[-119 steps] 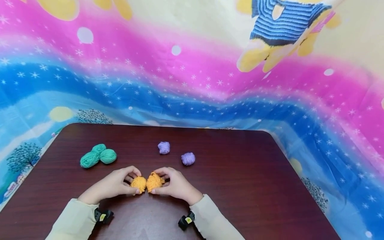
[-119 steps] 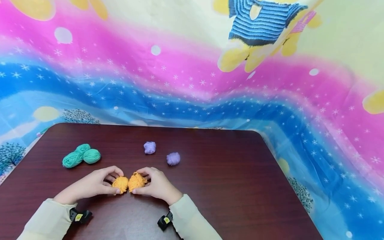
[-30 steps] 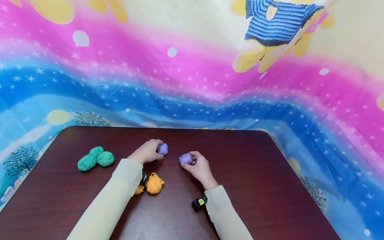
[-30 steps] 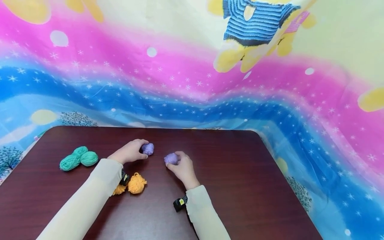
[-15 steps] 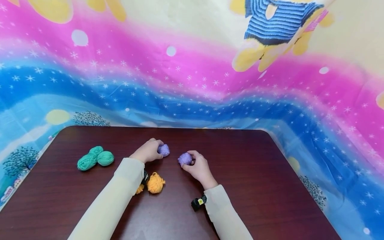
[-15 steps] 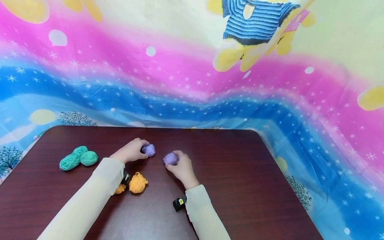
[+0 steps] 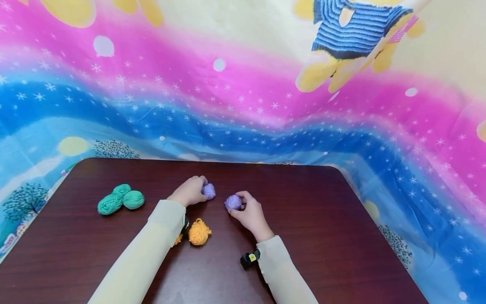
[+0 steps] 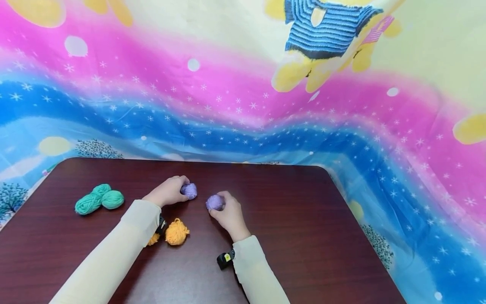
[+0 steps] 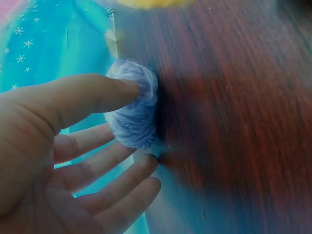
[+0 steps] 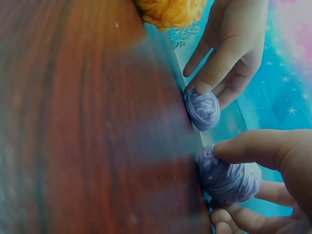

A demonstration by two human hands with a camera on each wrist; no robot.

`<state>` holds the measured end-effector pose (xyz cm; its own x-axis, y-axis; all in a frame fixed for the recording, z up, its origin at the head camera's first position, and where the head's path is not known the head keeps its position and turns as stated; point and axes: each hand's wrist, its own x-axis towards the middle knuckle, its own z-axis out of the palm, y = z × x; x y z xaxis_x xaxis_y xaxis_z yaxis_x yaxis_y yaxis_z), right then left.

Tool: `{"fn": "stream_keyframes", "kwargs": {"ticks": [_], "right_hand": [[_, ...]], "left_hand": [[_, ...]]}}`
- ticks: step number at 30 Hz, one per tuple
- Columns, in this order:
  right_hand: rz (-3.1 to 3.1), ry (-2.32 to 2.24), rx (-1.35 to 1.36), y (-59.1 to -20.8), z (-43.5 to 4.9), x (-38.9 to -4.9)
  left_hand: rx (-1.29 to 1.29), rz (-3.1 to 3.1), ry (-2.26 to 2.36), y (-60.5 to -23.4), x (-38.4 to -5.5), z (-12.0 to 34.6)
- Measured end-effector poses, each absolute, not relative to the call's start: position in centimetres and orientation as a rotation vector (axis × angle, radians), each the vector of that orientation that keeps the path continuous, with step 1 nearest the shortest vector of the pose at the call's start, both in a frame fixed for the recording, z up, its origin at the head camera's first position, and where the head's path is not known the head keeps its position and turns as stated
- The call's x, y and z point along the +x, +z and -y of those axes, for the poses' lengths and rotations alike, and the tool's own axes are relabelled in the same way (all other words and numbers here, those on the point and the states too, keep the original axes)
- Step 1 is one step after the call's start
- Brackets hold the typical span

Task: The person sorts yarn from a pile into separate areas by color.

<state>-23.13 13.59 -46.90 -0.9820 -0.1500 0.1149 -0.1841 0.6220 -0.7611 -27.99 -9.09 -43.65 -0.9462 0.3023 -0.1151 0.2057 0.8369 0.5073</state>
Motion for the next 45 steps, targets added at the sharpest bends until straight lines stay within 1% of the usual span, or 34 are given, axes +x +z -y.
{"fn": "stream_keyframes", "kwargs": {"ticks": [20, 36, 45], "right_hand": [[2.793, 1.331, 0.289, -46.63, -13.51, -23.1], [2.719, 1.422, 0.241, -46.96, -13.75, -23.47], [2.65, 1.475, 0.182, -46.93, -14.09, -23.75]], "left_hand": [[0.336, -2.806, 0.819, -44.14, -27.76, 8.98], [0.308, -2.763, 1.061, -44.1, -27.48, 8.51], [0.358, -2.837, 1.092, -44.42, -27.87, 8.41]]}}
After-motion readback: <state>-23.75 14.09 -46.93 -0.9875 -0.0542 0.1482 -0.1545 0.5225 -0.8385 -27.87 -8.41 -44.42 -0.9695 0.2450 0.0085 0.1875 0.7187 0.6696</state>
